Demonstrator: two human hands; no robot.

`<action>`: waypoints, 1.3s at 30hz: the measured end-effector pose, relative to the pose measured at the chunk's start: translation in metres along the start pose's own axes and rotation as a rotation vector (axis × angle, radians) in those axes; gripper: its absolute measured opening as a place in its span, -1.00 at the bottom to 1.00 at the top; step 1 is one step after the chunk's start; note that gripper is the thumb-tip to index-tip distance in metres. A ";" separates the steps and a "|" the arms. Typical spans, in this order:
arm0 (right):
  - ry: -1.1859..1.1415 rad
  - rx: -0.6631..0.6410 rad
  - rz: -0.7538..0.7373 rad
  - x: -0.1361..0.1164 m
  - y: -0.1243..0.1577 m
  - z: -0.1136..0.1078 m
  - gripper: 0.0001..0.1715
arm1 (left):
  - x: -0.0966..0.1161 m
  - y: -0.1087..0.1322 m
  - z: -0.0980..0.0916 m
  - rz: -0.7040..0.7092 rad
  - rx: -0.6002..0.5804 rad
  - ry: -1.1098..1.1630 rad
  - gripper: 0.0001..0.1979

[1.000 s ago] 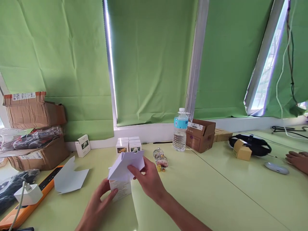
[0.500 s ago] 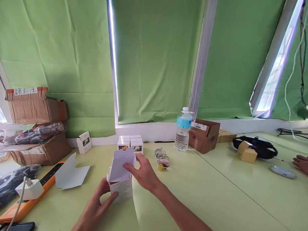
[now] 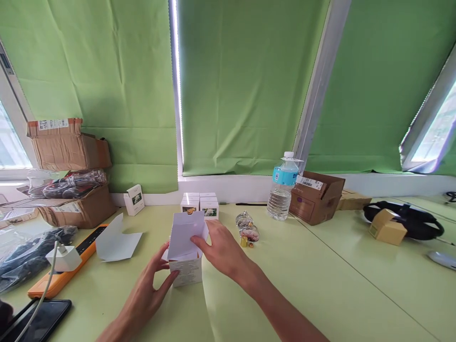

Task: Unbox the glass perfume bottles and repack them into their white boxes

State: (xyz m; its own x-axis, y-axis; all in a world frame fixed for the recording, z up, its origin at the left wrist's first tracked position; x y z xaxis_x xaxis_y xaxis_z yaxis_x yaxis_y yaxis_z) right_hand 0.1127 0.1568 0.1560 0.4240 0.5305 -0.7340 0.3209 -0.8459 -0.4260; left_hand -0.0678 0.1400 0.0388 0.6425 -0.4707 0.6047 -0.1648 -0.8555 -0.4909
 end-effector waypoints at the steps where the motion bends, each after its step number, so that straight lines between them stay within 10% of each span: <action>1: -0.009 -0.002 0.014 -0.001 0.001 0.000 -0.67 | 0.001 0.000 -0.002 0.017 0.017 -0.014 -0.45; 12: -0.102 0.071 0.025 -0.005 0.006 -0.002 -0.35 | -0.008 0.003 0.002 -0.091 0.103 0.013 -0.41; 26: -0.012 0.117 -0.141 -0.016 0.004 -0.012 -0.80 | 0.000 0.001 -0.001 -0.123 0.075 0.124 -0.31; 39: 0.045 0.121 -0.185 -0.042 0.015 -0.023 -0.79 | -0.018 -0.019 -0.053 -0.179 0.183 0.030 -0.67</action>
State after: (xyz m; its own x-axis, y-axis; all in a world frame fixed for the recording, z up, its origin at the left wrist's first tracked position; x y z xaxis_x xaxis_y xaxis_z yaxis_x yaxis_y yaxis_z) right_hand 0.1193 0.1233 0.1927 0.4058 0.6771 -0.6139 0.2943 -0.7327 -0.6136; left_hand -0.1157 0.1529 0.0706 0.6259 -0.3237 0.7095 0.0898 -0.8738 -0.4780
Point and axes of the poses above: each hand's wrist, its own y-axis away from the middle knuckle, its own z-axis out of the palm, x = y × z, the point moved 8 cm from there along -y, towards the middle knuckle, and after that the axes turned 9 degrees about -y, right-handed, at the moved point
